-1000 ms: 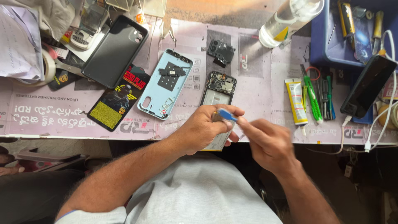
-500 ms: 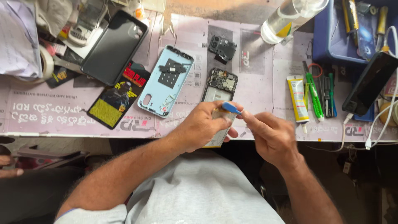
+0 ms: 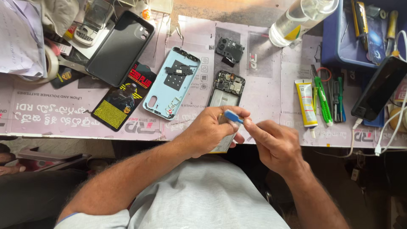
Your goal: The person disassembles a phone, removes an internal component, wipes a battery with a brush, and places the battery into the phone chassis.
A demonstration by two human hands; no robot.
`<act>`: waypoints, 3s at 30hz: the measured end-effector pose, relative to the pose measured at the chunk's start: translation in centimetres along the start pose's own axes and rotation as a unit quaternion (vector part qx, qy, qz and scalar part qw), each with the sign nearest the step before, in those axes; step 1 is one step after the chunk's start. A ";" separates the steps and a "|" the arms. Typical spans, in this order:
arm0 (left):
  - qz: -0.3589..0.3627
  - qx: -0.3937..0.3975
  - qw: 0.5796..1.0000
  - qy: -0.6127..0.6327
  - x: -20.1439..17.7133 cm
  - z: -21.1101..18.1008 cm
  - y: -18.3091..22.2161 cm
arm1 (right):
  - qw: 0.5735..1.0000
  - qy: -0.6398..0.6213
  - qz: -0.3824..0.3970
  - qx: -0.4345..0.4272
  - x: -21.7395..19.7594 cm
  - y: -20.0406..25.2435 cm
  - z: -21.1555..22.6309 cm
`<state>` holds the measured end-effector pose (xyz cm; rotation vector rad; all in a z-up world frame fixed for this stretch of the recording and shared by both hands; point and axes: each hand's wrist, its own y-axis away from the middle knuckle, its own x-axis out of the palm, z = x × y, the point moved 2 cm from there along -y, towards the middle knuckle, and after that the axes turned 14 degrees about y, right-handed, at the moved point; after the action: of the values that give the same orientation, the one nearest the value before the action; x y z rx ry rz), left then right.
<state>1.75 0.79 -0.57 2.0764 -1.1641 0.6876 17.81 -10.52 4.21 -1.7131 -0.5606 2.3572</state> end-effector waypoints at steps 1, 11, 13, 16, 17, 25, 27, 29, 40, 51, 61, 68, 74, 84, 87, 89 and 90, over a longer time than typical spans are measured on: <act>-0.004 -0.008 1.000 -0.003 0.0 -0.1 -0.1 | 1.000 -0.002 0.003 0.000 0.0 0.1 0.0; 0.002 0.004 1.000 0.008 0.2 -0.6 0.1 | 1.000 0.008 -0.007 0.000 -0.5 -0.2 -0.2; -0.011 -0.005 1.000 -0.003 0.0 -0.5 0.1 | 1.000 -0.002 0.003 -0.028 0.0 -0.2 0.1; -0.005 0.003 1.000 0.005 0.1 -0.7 -0.2 | 1.000 0.023 -0.010 0.007 -0.6 -0.5 -0.1; -0.004 0.006 1.000 0.015 0.0 -0.5 0.0 | 1.000 0.016 -0.006 0.000 -0.3 -0.6 0.1; -0.015 -0.009 1.000 0.012 -0.2 -0.3 -0.1 | 1.000 -0.008 0.004 -0.003 0.2 -0.3 -0.1; -0.013 -0.004 1.000 0.009 -0.2 -0.6 -0.2 | 1.000 0.011 -0.002 -0.002 -0.2 -0.2 -0.3; -0.007 0.004 1.000 0.008 -0.1 -0.4 -0.2 | 1.000 0.011 -0.001 -0.004 -0.1 -0.2 -0.3; -0.008 0.000 1.000 -0.007 0.2 -0.6 -0.4 | 1.000 0.003 -0.001 -0.021 0.0 0.1 -0.4; -0.011 -0.002 1.000 0.002 0.4 -0.4 -0.1 | 1.000 -0.007 0.003 0.003 -0.2 -0.3 -0.4; -0.009 0.001 1.000 -0.015 0.8 -0.6 -0.2 | 1.000 0.006 -0.010 -0.023 -0.3 0.1 -0.5; -0.012 -0.003 1.000 -0.017 0.5 -0.4 -0.2 | 1.000 -0.008 -0.003 -0.013 -0.3 0.5 -0.2; -0.001 0.011 1.000 -0.006 0.5 -0.7 -0.2 | 0.999 0.037 -0.002 0.016 -0.2 1.0 -1.5; 0.020 0.190 0.972 0.136 -2.1 -5.8 0.6 | 0.961 0.254 -0.062 0.093 -1.3 0.4 -1.5; 0.084 0.172 0.959 0.211 -0.9 -4.9 -0.3 | 0.937 -0.256 -0.041 0.235 1.2 1.2 -0.9; 0.134 0.151 0.951 0.234 0.4 -4.5 -0.9 | 0.787 -0.550 0.001 0.279 3.0 1.4 -0.2; 0.162 0.153 0.949 0.224 0.9 -4.4 -1.0 | 0.730 -0.625 0.010 0.276 3.5 1.1 -0.1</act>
<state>2.47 4.03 2.66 1.8318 -1.1919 1.4921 16.86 -10.24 0.65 0.2868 0.0969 2.9325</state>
